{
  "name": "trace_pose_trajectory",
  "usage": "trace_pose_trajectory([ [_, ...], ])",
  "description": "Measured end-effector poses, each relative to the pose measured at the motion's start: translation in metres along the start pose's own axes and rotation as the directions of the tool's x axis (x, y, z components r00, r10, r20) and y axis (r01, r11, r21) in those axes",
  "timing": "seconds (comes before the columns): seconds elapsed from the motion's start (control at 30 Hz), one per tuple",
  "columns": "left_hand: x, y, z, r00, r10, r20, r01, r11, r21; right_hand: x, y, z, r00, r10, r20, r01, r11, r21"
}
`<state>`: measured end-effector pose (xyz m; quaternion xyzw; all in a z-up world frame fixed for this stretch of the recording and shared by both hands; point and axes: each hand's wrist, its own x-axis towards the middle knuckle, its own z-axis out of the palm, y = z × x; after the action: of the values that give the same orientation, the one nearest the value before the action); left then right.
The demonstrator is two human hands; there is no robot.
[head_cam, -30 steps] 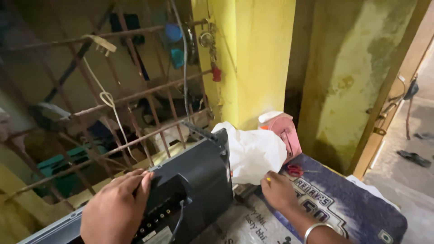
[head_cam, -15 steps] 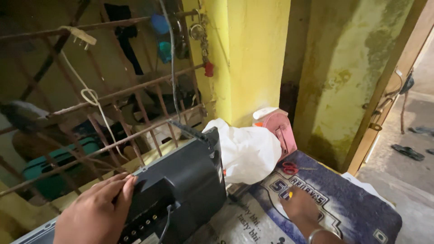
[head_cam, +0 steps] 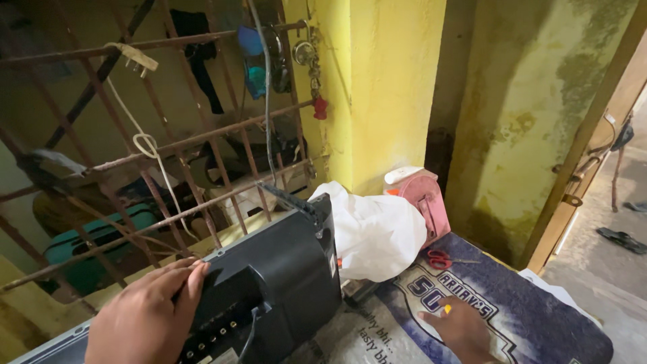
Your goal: The person uses a yellow-handled screwdriver to tighten screws on the back panel of a black flat-screen television. They repeatedly turn the screwdriver to secure the panel while holding the TV steady with the other hand.
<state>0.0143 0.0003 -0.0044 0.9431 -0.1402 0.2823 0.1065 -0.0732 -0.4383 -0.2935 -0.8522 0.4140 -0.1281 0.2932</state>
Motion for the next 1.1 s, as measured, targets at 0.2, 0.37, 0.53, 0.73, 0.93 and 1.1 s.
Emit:
trace_pose_trajectory([
  [0.2,0.005,0.001,-0.001,1.000,0.019,-0.005,-0.019,1.000,-0.024,0.006,0.008,0.000,0.997,-0.069,-0.018,0.070,0.997,0.025],
  [0.37,0.003,0.000,0.000,1.000,-0.026,0.018,0.026,1.000,-0.002,0.010,0.009,0.000,0.993,0.119,-0.017,-0.120,0.992,-0.039],
  [0.53,0.002,-0.001,-0.002,0.999,0.041,-0.025,-0.041,0.999,-0.024,0.012,0.007,-0.006,0.977,0.206,-0.059,-0.210,0.975,-0.072],
  [0.73,0.000,0.002,-0.003,1.000,-0.014,-0.012,0.013,1.000,-0.020,0.020,0.016,-0.001,0.982,0.179,-0.061,-0.184,0.979,-0.092],
  [0.93,-0.002,0.003,-0.001,0.999,-0.023,-0.038,0.022,1.000,-0.015,0.024,0.024,-0.002,0.992,-0.100,-0.081,0.085,0.982,-0.170],
  [1.1,-0.002,0.003,0.002,0.992,-0.019,-0.128,0.022,0.999,0.025,0.023,-0.002,-0.011,0.991,0.128,-0.032,-0.132,0.954,-0.269],
])
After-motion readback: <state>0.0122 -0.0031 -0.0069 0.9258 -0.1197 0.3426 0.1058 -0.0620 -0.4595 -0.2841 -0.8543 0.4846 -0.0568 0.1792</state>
